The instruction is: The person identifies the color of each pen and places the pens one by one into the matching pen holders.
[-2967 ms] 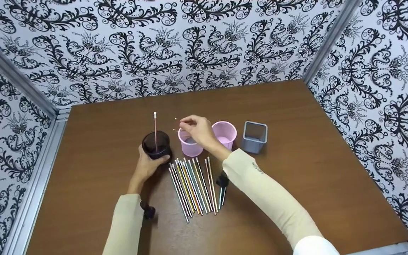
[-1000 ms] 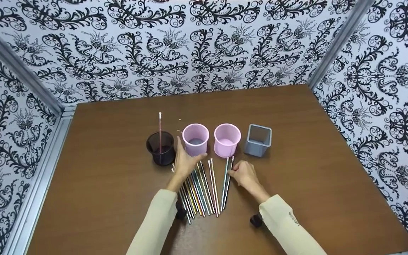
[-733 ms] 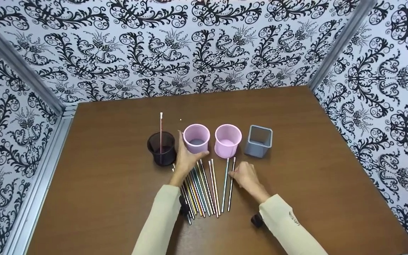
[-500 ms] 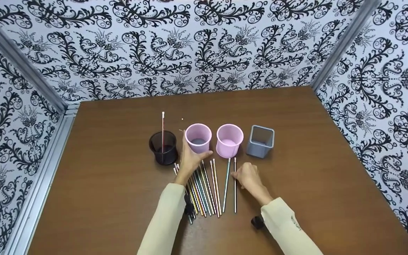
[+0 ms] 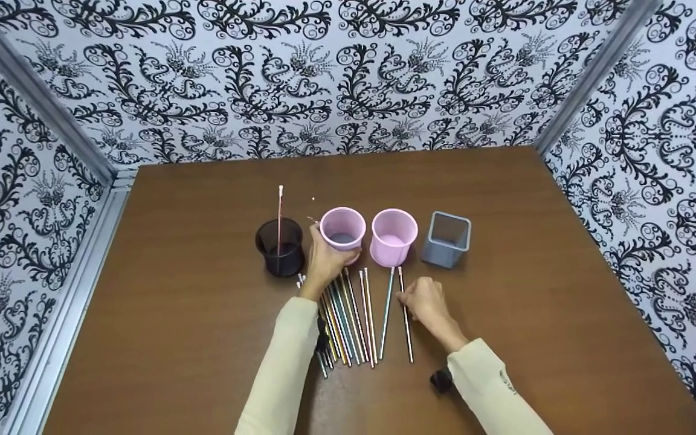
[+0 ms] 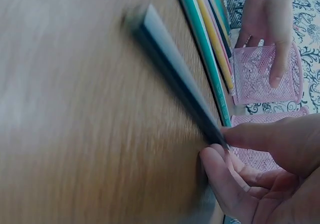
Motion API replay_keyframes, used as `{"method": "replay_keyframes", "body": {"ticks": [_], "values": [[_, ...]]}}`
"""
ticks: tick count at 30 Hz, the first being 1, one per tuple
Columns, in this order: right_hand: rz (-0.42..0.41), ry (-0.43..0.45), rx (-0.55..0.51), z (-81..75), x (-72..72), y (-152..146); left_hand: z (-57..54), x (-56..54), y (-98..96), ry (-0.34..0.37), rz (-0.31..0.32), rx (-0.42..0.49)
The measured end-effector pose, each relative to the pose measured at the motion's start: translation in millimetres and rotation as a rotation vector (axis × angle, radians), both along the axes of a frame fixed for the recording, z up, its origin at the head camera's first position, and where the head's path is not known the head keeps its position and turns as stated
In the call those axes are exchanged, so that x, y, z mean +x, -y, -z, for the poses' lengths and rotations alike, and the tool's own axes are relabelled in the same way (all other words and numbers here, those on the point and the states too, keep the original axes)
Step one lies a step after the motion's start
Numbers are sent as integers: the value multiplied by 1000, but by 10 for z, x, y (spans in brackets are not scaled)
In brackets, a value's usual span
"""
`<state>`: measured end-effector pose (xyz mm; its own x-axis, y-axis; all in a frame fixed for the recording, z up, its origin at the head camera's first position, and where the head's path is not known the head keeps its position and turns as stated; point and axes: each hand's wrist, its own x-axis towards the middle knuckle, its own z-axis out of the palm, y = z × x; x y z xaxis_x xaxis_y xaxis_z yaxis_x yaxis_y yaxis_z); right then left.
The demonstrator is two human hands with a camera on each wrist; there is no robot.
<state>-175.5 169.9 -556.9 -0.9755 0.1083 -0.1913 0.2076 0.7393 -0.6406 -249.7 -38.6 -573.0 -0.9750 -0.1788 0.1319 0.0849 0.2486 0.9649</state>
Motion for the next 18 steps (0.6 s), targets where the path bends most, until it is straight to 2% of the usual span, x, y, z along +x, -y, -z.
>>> {"method": "replay_keyframes", "body": {"ticks": [4,8,10,15,18], "values": [[51,22,-67,-56,-6,9,-10,-45,31,3,30,-27],[74,14,-69,-153,17,60,3,-54,58,-22,65,-26],[73,-14,-78,-236,18,105,6,-59,72,-37,69,-41],[15,-161,-85,-457,-40,200,16,-67,85,-51,57,-91],[-13,-194,-115,-594,-97,235,20,-61,74,-51,58,-91]]}}
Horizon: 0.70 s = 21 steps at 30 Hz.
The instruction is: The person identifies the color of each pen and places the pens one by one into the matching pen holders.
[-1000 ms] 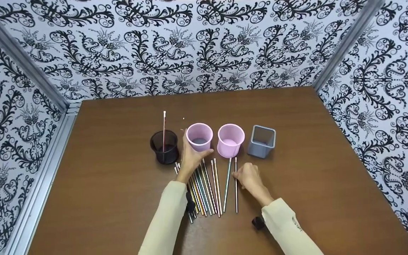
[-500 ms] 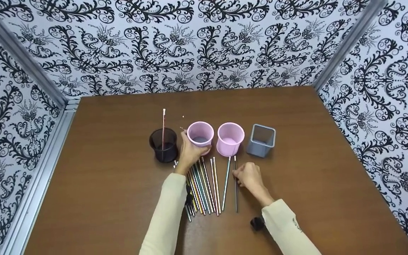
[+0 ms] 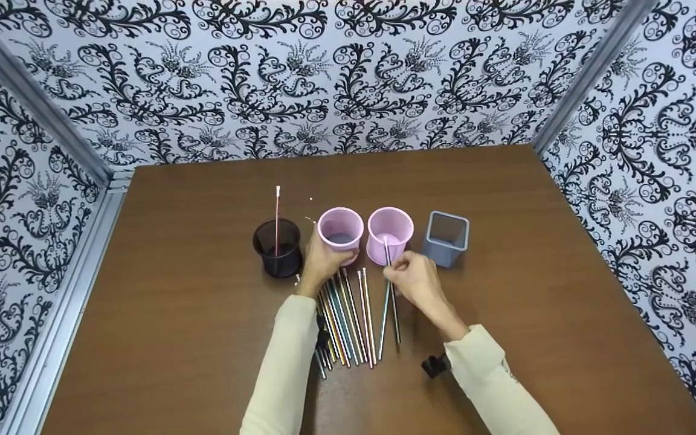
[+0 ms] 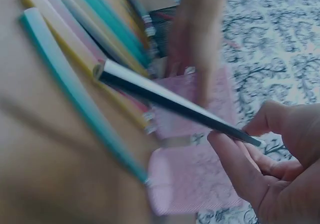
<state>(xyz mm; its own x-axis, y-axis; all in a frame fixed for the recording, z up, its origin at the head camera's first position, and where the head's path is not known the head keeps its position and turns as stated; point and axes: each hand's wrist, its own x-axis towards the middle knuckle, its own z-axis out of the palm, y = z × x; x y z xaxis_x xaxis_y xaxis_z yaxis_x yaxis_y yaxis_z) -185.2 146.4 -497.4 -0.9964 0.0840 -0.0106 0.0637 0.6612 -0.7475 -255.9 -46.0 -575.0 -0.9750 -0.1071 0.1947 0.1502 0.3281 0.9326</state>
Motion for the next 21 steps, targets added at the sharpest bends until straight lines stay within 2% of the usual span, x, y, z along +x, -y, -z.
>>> {"method": "replay_keyframes", "body": {"ticks": [5,9,14,21], "values": [[-13,30,-82,-240,-121,79,-8,16,7,3,8,2],[-11,7,-192,-363,-258,178,-16,36,38,11,15,3],[13,-146,-348,-479,-426,327,-14,50,54,32,26,-7],[60,-359,-503,-630,-602,524,-43,25,31,41,20,-25]]}}
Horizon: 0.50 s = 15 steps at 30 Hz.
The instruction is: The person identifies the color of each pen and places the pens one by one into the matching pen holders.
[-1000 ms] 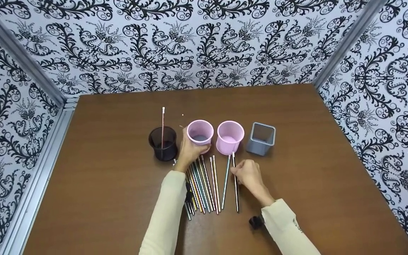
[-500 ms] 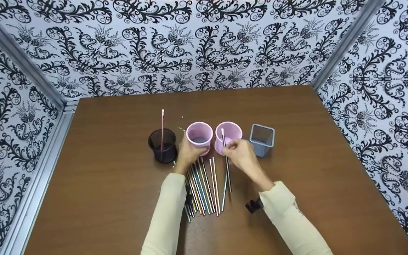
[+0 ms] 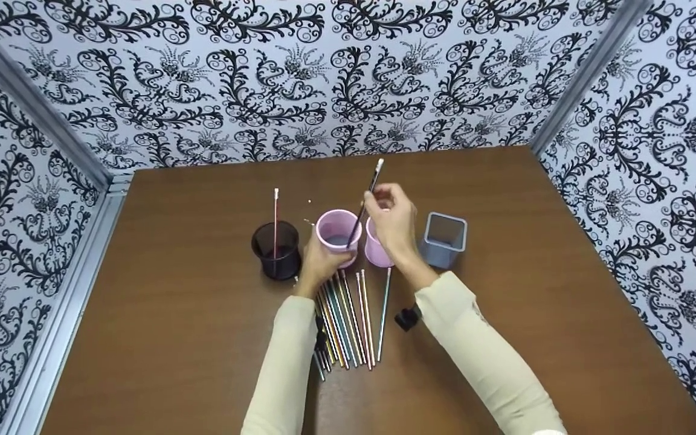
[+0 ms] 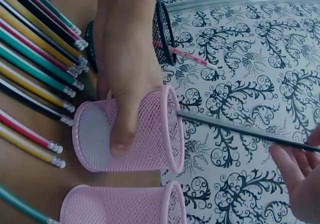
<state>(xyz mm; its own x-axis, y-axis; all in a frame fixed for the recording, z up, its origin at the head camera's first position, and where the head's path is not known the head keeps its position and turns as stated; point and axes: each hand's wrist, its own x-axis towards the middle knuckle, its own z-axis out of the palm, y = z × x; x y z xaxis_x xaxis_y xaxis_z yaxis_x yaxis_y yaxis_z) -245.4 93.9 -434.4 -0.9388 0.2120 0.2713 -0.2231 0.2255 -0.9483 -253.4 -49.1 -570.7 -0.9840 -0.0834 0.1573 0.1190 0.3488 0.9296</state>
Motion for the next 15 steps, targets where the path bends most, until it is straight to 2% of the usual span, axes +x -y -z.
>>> {"method": "replay_keyframes", "body": {"ticks": [3,5,12,15], "values": [[9,-67,0,44,-46,67,6,-9,-4,3,-2,-8],[14,-80,23,108,-61,102,12,-16,-8,6,-2,-22],[-31,15,-77,408,-74,186,0,-13,4,39,6,-34],[-32,40,-40,493,-54,210,-17,12,25,52,10,-40]]}}
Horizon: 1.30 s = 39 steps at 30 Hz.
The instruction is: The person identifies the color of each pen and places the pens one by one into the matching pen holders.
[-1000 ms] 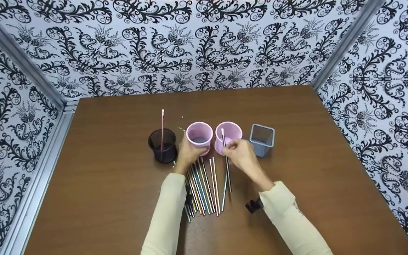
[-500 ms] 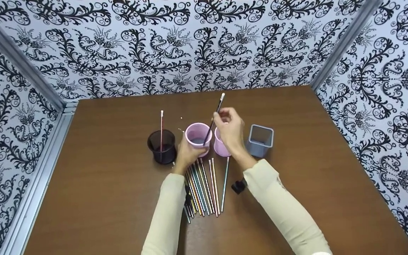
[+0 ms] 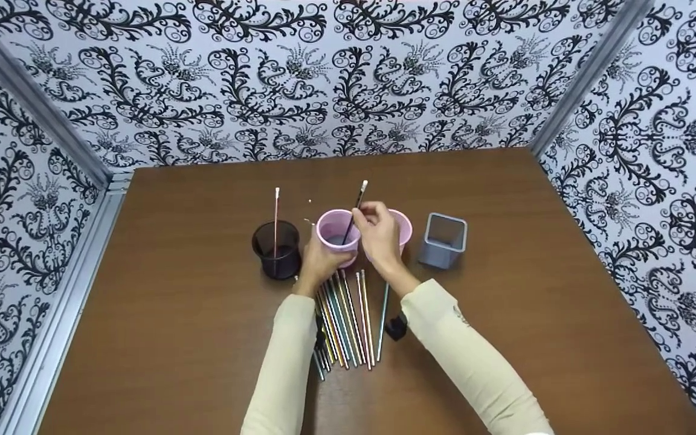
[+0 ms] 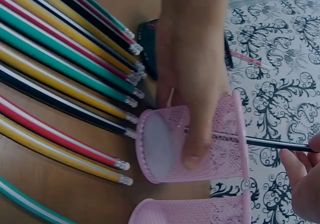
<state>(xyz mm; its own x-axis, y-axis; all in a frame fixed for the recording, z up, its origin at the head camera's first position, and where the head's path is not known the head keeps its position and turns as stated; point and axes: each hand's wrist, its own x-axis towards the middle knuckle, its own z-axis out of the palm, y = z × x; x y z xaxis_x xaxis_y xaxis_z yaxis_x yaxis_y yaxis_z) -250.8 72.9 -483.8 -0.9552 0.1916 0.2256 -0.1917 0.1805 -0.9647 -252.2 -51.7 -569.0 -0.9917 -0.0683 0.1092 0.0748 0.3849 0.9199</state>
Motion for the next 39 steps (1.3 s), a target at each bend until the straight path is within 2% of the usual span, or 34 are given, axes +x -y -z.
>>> {"method": "replay_keyframes", "body": {"ticks": [7,16,21,28,39], "values": [[-43,-6,172,139,22,7,-31,31,-2,8,-7,8],[-22,126,213,140,-13,-41,7,-3,-20,8,-3,0],[-22,154,194,93,-18,-83,17,-13,-23,-6,-2,-17],[-50,135,176,46,20,-129,14,-13,-21,-1,2,-17],[-91,145,55,18,137,-179,29,-19,-1,11,0,-5]]}}
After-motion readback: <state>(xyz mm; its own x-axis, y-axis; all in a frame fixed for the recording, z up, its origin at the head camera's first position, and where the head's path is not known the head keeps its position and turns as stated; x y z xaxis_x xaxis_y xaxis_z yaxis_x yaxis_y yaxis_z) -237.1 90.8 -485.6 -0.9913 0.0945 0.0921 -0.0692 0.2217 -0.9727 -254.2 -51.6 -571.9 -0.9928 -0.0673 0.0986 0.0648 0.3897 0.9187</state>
